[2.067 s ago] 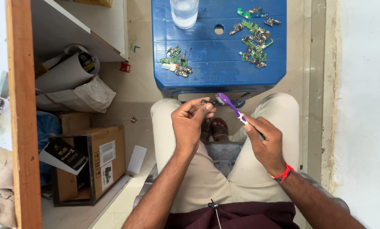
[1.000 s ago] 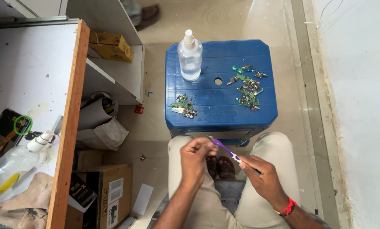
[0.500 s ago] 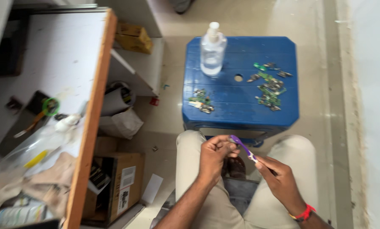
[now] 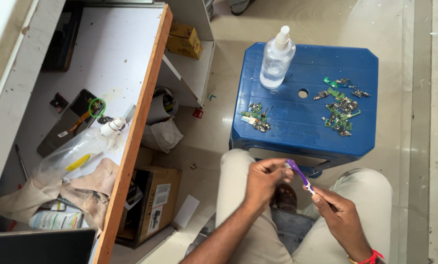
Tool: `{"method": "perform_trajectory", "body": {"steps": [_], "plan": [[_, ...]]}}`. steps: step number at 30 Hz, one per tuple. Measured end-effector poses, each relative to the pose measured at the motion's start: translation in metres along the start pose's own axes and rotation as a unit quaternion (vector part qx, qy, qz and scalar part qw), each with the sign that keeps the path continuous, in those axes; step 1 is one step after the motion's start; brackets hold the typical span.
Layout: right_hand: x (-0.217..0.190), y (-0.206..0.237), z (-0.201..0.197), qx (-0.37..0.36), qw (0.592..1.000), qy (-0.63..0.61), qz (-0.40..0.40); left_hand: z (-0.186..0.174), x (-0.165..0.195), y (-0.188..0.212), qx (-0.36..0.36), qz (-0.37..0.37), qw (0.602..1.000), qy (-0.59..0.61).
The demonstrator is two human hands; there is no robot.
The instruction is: The person sits on the floor and cleans small circuit boards one at a time, scrubbing each board with a toothbrush over their lap and placing the cleaned boards on a blue plastic stool. A spray bottle of liquid sits on the stool beside the boards.
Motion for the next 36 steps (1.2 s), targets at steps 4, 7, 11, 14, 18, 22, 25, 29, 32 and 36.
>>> {"method": "perform_trajectory", "body": {"steps": [4, 7, 11, 14, 18, 22, 25, 29, 32, 36], "plan": [[-0.001, 0.001, -0.002, -0.001, 1.000, 0.014, 0.000, -0.002, 0.000, -0.002, 0.016, 0.007, 1.000, 0.016], [0.004, 0.002, -0.001, -0.016, 1.000, -0.004, 0.011, 0.000, 0.003, 0.001, 0.020, 0.037, 0.999, 0.007], [0.009, 0.003, 0.000, -0.040, 0.998, -0.049, 0.011, 0.010, 0.001, 0.007, -0.023, -0.011, 0.999, 0.041], [0.013, 0.002, -0.002, -0.039, 0.997, -0.067, 0.031, 0.011, 0.007, 0.007, -0.018, 0.027, 0.999, -0.021], [0.008, 0.000, -0.006, -0.020, 1.000, -0.003, -0.012, 0.006, 0.012, 0.003, 0.024, 0.059, 0.998, -0.018], [0.008, -0.001, -0.006, -0.017, 1.000, -0.008, -0.018, 0.009, 0.006, 0.003, 0.002, 0.007, 1.000, -0.020], [0.009, -0.002, -0.003, -0.026, 1.000, -0.008, -0.008, 0.007, 0.009, 0.001, 0.036, 0.021, 0.999, -0.023], [0.006, -0.003, -0.005, -0.013, 0.999, 0.006, -0.035, 0.011, 0.011, 0.000, 0.021, 0.018, 0.999, -0.040], [0.002, 0.001, -0.005, -0.021, 0.999, -0.031, -0.023, 0.015, 0.010, 0.004, -0.022, 0.015, 0.999, -0.047], [-0.004, 0.002, -0.002, -0.024, 1.000, -0.005, -0.007, 0.009, 0.008, 0.005, 0.016, 0.021, 0.998, -0.065]]}}
Point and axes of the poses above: each hand's wrist, its own y-axis away from the middle knuckle, its own z-axis out of the palm, x = y × z, the point moved 5 cm from there along -y, towards the middle knuckle, and after that the axes turned 1 degree about y, right-handed, at the moved point
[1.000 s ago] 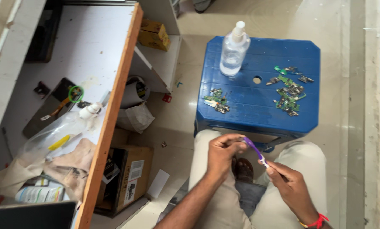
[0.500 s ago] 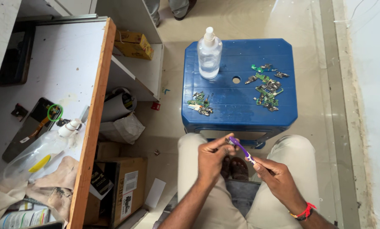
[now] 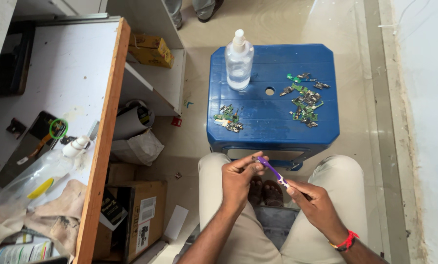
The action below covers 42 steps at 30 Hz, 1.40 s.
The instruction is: The person sits on the floor and cleans small circuit boards one at a time, scrubbing each board with a toothbrush over their lap and placing the cleaned boards on a blue plastic stool. A spray bottle of liquid sits on the stool beside the boards.
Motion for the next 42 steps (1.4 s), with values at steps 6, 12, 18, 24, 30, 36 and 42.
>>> {"method": "perform_trajectory", "body": {"steps": [6, 12, 18, 24, 30, 36, 42], "plan": [[0.001, -0.003, -0.003, -0.006, 1.000, -0.008, -0.029, 0.000, -0.002, -0.003, 0.007, -0.008, 1.000, 0.028], [0.011, -0.003, -0.002, -0.006, 1.000, -0.003, -0.018, 0.000, -0.005, -0.003, 0.003, -0.037, 0.999, 0.016], [0.011, -0.003, -0.005, -0.008, 1.000, -0.008, -0.017, -0.001, -0.005, -0.001, 0.018, -0.009, 1.000, 0.020], [0.008, -0.003, -0.003, -0.010, 1.000, -0.002, -0.030, 0.001, -0.004, -0.003, -0.020, -0.007, 0.999, 0.043], [-0.002, -0.004, -0.006, 0.003, 0.999, 0.014, -0.030, 0.002, -0.016, 0.000, -0.023, -0.010, 0.999, 0.026], [-0.032, -0.007, -0.015, -0.005, 0.986, 0.099, -0.135, -0.023, -0.017, -0.010, 0.010, 0.058, 0.988, 0.145], [-0.046, 0.000, -0.022, 0.051, 0.980, 0.122, -0.147, -0.027, -0.027, -0.018, 0.007, -0.026, 0.954, 0.300]]}}
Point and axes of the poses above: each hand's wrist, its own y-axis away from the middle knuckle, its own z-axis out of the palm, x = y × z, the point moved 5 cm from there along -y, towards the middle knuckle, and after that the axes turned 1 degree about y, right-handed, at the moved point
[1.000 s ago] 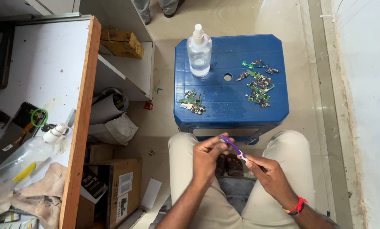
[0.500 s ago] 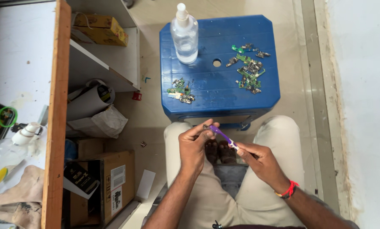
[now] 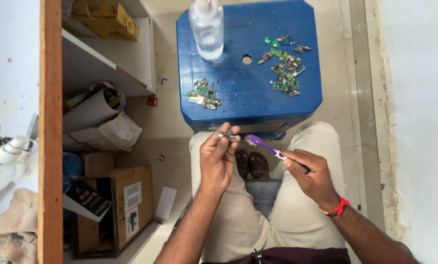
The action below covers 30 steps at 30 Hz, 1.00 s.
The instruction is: The person sits on the floor and cleans small circuit boards one at a time, scrubbing each board with a toothbrush over their lap and placing the cleaned boards on a blue plastic stool. A spray bottle of liquid sits on the stool beside the boards.
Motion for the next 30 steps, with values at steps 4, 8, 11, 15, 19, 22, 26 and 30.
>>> {"method": "perform_trajectory", "body": {"steps": [4, 8, 11, 15, 19, 22, 26, 30], "plan": [[0.000, 0.003, 0.005, -0.001, 0.999, -0.040, -0.010, 0.007, -0.004, 0.007, -0.030, -0.005, 0.998, -0.060], [0.015, 0.007, 0.016, -0.008, 0.988, -0.136, 0.072, 0.010, -0.002, 0.008, -0.028, -0.003, 0.997, -0.072], [0.023, 0.012, 0.025, -0.037, 0.987, -0.119, 0.103, 0.015, -0.007, 0.008, -0.035, -0.004, 0.996, -0.077], [0.023, 0.013, 0.027, -0.043, 0.991, -0.090, 0.092, 0.016, -0.009, 0.012, 0.003, 0.009, 0.985, -0.172], [0.010, 0.008, 0.026, -0.014, 1.000, -0.016, 0.019, 0.017, -0.005, 0.012, 0.046, -0.004, 0.973, -0.228], [0.000, 0.004, 0.023, 0.010, 0.999, 0.024, -0.033, 0.026, -0.010, 0.014, 0.023, -0.015, 0.973, -0.229], [0.005, 0.002, 0.018, 0.007, 0.997, 0.070, 0.043, 0.036, -0.021, 0.022, -0.016, -0.050, 0.972, -0.229], [-0.004, -0.001, 0.018, 0.009, 0.998, 0.066, -0.003, 0.035, -0.010, 0.018, -0.013, -0.037, 0.975, -0.217]]}}
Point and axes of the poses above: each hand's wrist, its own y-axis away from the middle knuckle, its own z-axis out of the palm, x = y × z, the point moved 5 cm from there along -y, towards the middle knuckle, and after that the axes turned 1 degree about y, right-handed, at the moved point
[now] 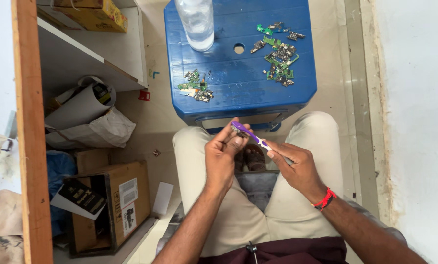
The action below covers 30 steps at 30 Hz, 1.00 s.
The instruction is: The person sits on the floor and cleans small circuit boards one at a time, scrubbing each board with a toothbrush over their lap and placing the cleaned boards on a blue plastic stool. A spray bottle of liquid sits on the stool beside the boards.
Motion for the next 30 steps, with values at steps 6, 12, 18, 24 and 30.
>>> {"method": "perform_trajectory", "body": {"steps": [6, 12, 18, 24, 30], "plan": [[-0.002, -0.008, -0.007, -0.022, 1.000, 0.009, 0.007, -0.008, 0.009, -0.009, 0.013, 0.023, 0.999, -0.038], [-0.003, -0.008, -0.010, -0.027, 1.000, -0.006, -0.008, -0.002, 0.003, -0.007, -0.001, 0.001, 0.998, -0.062], [-0.004, -0.008, -0.014, -0.012, 1.000, 0.022, 0.015, -0.003, 0.011, -0.010, 0.007, 0.015, 0.997, -0.075], [-0.007, -0.007, -0.012, 0.001, 0.999, 0.039, 0.017, 0.002, 0.009, -0.004, -0.006, 0.024, 0.997, -0.071], [-0.009, -0.005, -0.013, 0.010, 0.999, 0.040, 0.030, 0.004, 0.007, -0.005, -0.019, 0.019, 0.996, -0.081]]}}
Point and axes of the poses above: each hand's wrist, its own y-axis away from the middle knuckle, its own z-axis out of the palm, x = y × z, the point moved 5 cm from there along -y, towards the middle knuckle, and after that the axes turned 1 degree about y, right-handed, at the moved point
